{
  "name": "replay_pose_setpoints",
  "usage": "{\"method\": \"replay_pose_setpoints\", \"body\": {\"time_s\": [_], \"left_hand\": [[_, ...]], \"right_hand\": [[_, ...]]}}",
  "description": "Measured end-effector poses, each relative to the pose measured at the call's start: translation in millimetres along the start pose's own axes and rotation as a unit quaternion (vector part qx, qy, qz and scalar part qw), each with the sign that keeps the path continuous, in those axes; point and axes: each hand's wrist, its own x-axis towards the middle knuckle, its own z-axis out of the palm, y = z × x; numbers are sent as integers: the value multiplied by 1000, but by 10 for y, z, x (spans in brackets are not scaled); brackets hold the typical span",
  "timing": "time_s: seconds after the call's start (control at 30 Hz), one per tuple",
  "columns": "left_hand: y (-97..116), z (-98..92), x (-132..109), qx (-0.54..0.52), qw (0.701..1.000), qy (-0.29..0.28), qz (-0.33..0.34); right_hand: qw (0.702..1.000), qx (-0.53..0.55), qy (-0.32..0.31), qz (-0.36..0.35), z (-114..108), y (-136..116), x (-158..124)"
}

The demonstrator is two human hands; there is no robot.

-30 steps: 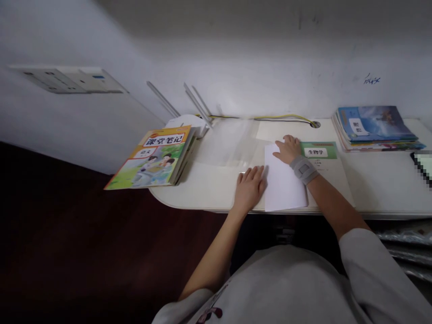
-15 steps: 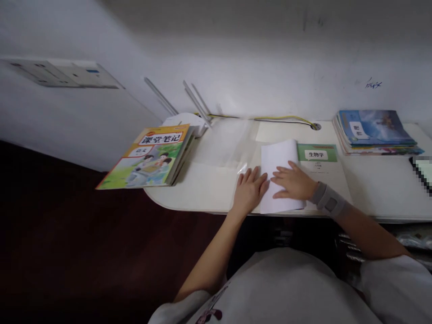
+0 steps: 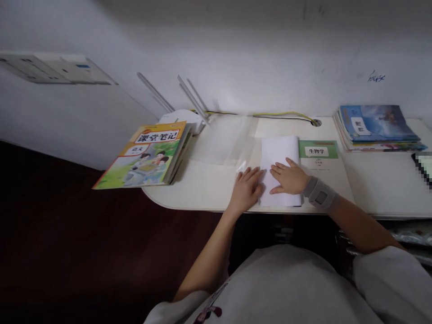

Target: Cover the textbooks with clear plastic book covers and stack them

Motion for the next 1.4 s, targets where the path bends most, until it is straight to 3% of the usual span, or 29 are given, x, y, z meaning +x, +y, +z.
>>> {"method": "replay_pose_setpoints", "body": {"time_s": [0.37,0.53,0.77,0.87,0.97,1.23,1.4], "left_hand": [[-29,-148,-240,-67,995,-64,40],[34,-126,-292,-70,997,-27,13],[49,-165,-254,-96,995,8,3],[82,-206,-251,-31,999,20,-40],[140,-254,-257,19,997,-15,-70],[284,-443,-211,-33,999,-39,-17],[264,-325,-92,3,998,-57,-29]], "right_hand": [[1000,3,4,29,38,-17,27],[999,-5,17,48,-25,-174,24],[998,23,19,-48,-28,-428,-83],[999,22,17,-33,2,-442,-94],[999,19,25,-15,27,-474,-85],[998,24,45,43,58,-548,-43],[993,92,43,-55,29,-495,-88]]}}
